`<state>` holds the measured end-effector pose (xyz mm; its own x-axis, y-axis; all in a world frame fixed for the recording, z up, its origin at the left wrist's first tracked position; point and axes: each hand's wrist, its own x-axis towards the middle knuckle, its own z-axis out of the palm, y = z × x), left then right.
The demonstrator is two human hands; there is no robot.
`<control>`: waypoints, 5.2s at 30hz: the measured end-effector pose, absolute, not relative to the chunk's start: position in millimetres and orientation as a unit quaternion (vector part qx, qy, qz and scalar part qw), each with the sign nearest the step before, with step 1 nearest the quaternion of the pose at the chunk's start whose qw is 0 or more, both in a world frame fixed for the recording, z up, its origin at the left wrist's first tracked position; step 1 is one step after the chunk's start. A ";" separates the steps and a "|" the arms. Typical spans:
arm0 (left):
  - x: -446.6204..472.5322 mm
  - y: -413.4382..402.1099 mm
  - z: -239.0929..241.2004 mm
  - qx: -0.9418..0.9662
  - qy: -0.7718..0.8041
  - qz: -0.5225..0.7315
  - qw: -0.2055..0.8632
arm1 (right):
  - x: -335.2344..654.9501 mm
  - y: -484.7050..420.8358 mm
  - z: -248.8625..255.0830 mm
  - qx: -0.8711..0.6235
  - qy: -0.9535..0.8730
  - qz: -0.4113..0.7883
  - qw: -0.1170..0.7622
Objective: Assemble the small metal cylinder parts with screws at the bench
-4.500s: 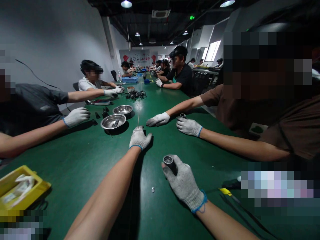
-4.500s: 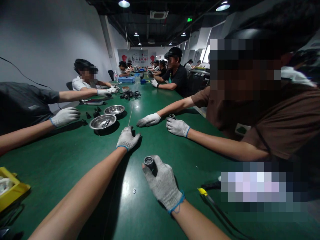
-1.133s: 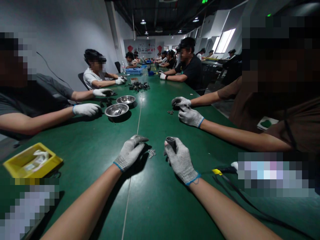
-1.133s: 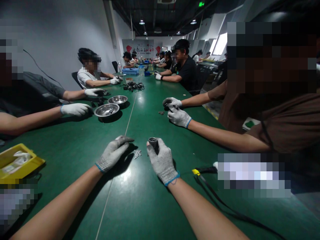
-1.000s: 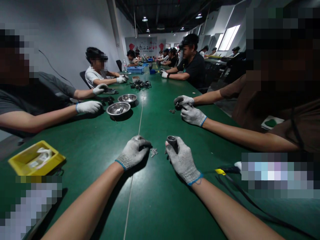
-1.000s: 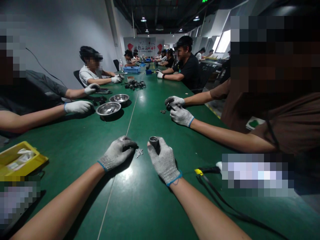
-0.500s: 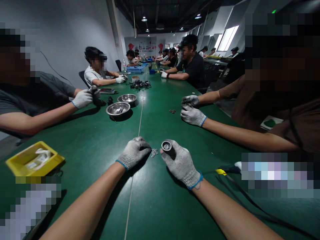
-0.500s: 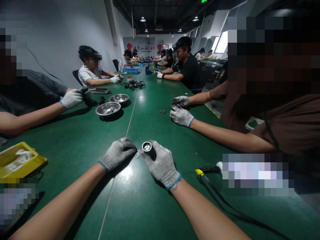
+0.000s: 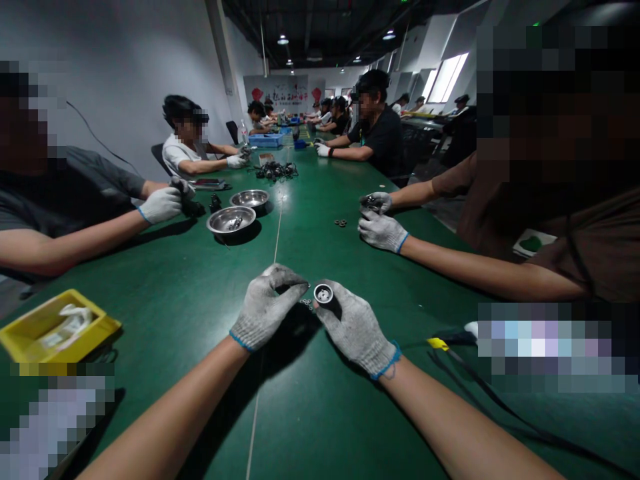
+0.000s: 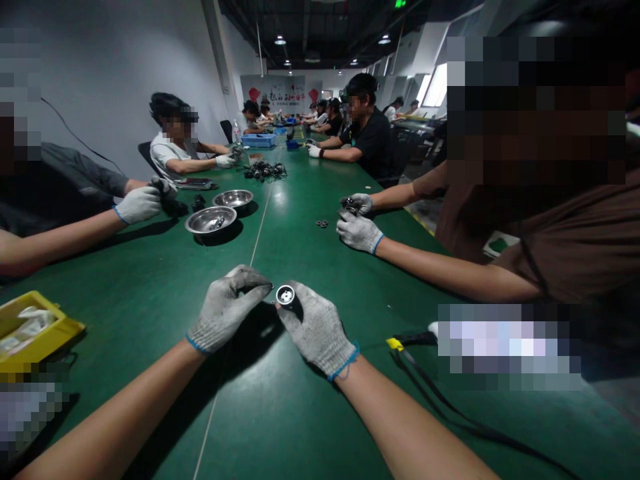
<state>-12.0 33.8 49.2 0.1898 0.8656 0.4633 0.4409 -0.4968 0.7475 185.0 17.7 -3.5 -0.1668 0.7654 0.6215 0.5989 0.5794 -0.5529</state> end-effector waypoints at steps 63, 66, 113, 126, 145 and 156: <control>16.8 22.4 89.0 0.654 0.535 0.312 0.435 | 183.6 14.9 -2.3 -0.398 -0.792 0.057 0.458; 17.6 21.6 89.5 0.649 0.524 0.311 0.456 | 183.3 15.3 -3.8 -0.399 -0.791 0.048 0.461; 15.8 12.5 101.3 0.796 0.520 0.250 0.182 | 182.5 17.1 -6.7 -0.426 -0.791 -0.039 0.438; 8.7 30.7 84.4 0.645 0.506 0.325 0.471 | 184.5 14.0 -0.5 -0.426 -0.787 -0.018 0.446; -36.2 54.0 43.8 0.816 0.462 0.194 0.289 | 184.1 10.2 8.1 -0.485 -0.718 0.094 0.490; -30.1 34.4 33.1 0.840 0.448 0.203 0.229 | 183.5 16.1 0.3 -0.493 -0.659 0.172 0.541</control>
